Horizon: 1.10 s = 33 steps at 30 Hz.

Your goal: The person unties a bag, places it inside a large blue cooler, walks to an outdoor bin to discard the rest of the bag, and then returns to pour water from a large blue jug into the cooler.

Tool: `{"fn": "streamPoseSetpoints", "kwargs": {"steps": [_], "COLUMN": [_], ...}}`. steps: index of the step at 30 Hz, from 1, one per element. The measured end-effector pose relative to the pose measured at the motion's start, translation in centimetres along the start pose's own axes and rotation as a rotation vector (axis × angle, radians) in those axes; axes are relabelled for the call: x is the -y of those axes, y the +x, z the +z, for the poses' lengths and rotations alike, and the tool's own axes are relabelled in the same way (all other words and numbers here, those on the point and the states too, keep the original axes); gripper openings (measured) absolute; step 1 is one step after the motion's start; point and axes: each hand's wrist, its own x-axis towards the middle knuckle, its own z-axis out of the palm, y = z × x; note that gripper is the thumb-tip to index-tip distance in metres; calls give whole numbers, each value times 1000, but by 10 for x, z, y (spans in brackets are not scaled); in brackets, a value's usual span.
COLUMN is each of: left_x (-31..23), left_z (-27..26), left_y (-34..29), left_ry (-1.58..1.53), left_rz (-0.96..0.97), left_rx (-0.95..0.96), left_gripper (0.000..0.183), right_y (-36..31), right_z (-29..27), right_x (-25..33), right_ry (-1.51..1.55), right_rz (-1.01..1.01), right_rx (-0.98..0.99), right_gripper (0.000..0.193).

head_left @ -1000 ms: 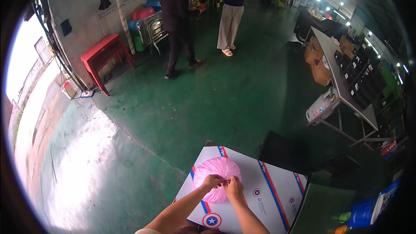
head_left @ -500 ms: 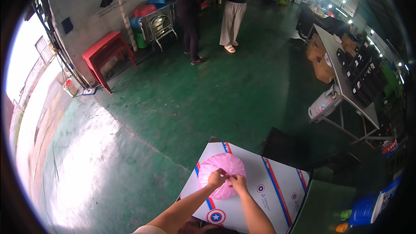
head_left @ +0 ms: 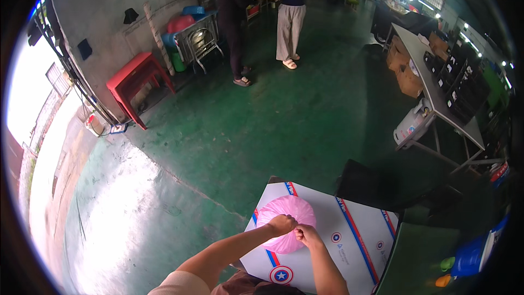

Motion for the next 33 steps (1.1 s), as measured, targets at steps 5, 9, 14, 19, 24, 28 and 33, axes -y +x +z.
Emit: {"fn": "streamPoseSetpoints", "kwargs": {"steps": [5,9,14,19,24,28,33], "left_x": [2,1,-4,-6,-5,-6,-7], "left_z": [-1,1,5,12,7,8,8], "left_y": [2,3,-5,-5,3,-3,-11], "left_ry": [46,62,-10,-15,7,-149,-126], "left_rz": [81,75,-64,-112,-79,-174,-218], "left_rx": [-29,-88,-81,-121,-66,-96,-124], "left_gripper": [10,11,12,13,13,15,17], "right_y": [-6,-7,-1,-4,-1,11,3], "right_z": [10,9,6,5,5,-3,5], "right_x": [8,9,5,9,12,2,11], "right_ry": [-118,-362,-725,-233,-447,-937,-627], "right_rz": [14,-110,-166,0,-83,-491,-156], "right_rx": [-39,-108,-203,-7,-49,-164,-109], "right_gripper": [19,21,23,21,19,18,16]}}
